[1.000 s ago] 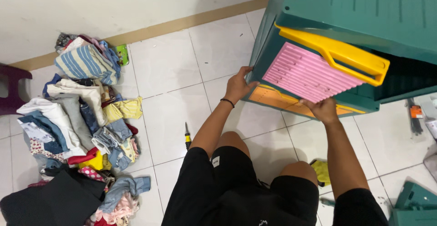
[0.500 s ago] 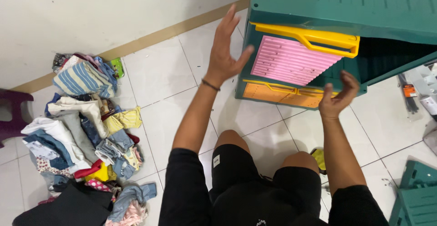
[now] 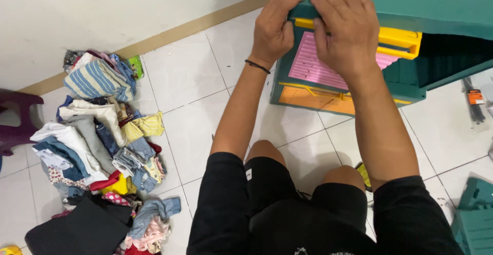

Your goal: The person assembles a green plastic storage unit by stacking the main body sections and inserting pink and yellow drawer fronts. They wipe the drawer fronts with a yellow cloth and fit them into the unit, then close the drawers.

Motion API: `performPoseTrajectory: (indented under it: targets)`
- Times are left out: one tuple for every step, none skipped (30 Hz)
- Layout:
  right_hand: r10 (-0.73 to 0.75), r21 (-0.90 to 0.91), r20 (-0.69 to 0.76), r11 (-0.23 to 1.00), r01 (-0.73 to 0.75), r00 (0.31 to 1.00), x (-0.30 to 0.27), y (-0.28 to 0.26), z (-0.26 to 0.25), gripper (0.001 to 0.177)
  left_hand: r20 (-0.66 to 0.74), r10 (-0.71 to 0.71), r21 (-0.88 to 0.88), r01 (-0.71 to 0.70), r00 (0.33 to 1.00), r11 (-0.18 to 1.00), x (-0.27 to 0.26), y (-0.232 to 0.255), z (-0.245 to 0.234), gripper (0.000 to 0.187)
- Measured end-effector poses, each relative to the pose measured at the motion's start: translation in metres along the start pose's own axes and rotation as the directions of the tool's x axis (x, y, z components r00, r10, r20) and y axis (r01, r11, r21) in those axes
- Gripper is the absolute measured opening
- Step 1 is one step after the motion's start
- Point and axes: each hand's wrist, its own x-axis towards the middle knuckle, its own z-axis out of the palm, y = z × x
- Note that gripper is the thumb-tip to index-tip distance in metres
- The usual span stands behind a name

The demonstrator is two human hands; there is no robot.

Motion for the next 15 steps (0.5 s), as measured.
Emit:
performPoseTrajectory:
  targets:
    - [0.006,0.001,-0.005,1.0,-0.006,1.0,-0.002,0.002,0.003,0.043,-0.033,-0.003,0.002,0.003,0.999,1.0,-0.002,-0.002,0.005,0.055]
    - [0.012,0.002,-0.011,1.0,-0.012,1.0,-0.004,0.003,0.005,0.044,-0.066,-0.006,0.005,0.007,0.998,1.0,-0.004,-0.004,0.009,0.052]
    - [0.023,-0.002,-0.015,1.0,-0.023,1.0,-0.006,0.002,0.006,0.044,-0.086,-0.022,0.004,0.022,0.996,1.0,-0.006,-0.005,0.012,0.052]
    - [0.016,0.014,-0.004,1.0,-0.015,1.0,-0.008,0.001,0.007,0.046,-0.105,-0.037,0.004,0.038,0.994,0.999,-0.008,-0.005,0.014,0.051]
    - [0.009,0.019,0.0,1.0,-0.009,1.0,-0.007,0.001,0.007,0.048,-0.124,-0.044,-0.004,0.043,0.991,0.999,-0.007,-0.005,0.017,0.05]
    - [0.003,0.024,0.004,1.0,-0.003,1.0,-0.005,0.002,0.006,0.05,-0.11,-0.035,0.0,0.035,0.993,0.999,-0.006,-0.004,0.017,0.05]
    - [-0.013,0.036,0.003,0.999,0.013,1.0,-0.003,0.004,0.004,0.048,-0.094,-0.019,0.002,0.019,0.995,1.0,-0.004,-0.004,0.015,0.051]
    - [-0.029,0.048,0.003,0.998,0.029,1.0,-0.002,0.008,0.001,0.046,-0.079,-0.002,0.004,0.003,0.997,1.0,-0.001,-0.003,0.012,0.051]
    - [-0.038,0.068,-0.001,0.997,0.038,0.999,-0.004,0.011,-0.003,0.045,-0.041,-0.005,0.024,0.006,0.999,1.0,0.0,-0.002,0.007,0.051]
    - [-0.046,0.122,0.006,0.992,0.045,0.999,-0.008,0.015,-0.008,0.044,-0.004,-0.007,0.045,0.007,1.0,0.999,0.001,0.001,0.001,0.052]
    - [-0.052,0.179,0.012,0.983,0.049,0.999,-0.016,0.02,-0.018,0.044,0.037,-0.012,0.067,0.009,0.999,0.998,0.003,0.005,-0.007,0.052]
    - [-0.059,0.236,0.016,0.97,0.054,0.998,-0.026,0.025,-0.028,0.044,0.092,0.012,0.11,-0.022,0.996,0.994,0.006,0.008,-0.015,0.052]
    - [-0.016,0.222,-0.052,0.975,0.027,0.999,-0.04,0.035,-0.043,0.039,0.137,0.03,0.151,-0.05,0.99,0.987,0.01,0.01,-0.022,0.052]
    - [0.023,0.209,-0.122,0.978,0.003,0.992,-0.055,0.047,-0.061,0.035,0.183,0.047,0.189,-0.082,0.982,0.978,0.015,0.014,-0.025,0.052]
    - [0.135,0.15,-0.116,0.982,-0.117,0.984,-0.067,0.06,-0.075,0.03,0.209,0.052,0.239,-0.103,0.977,0.965,0.019,0.018,-0.025,0.047]
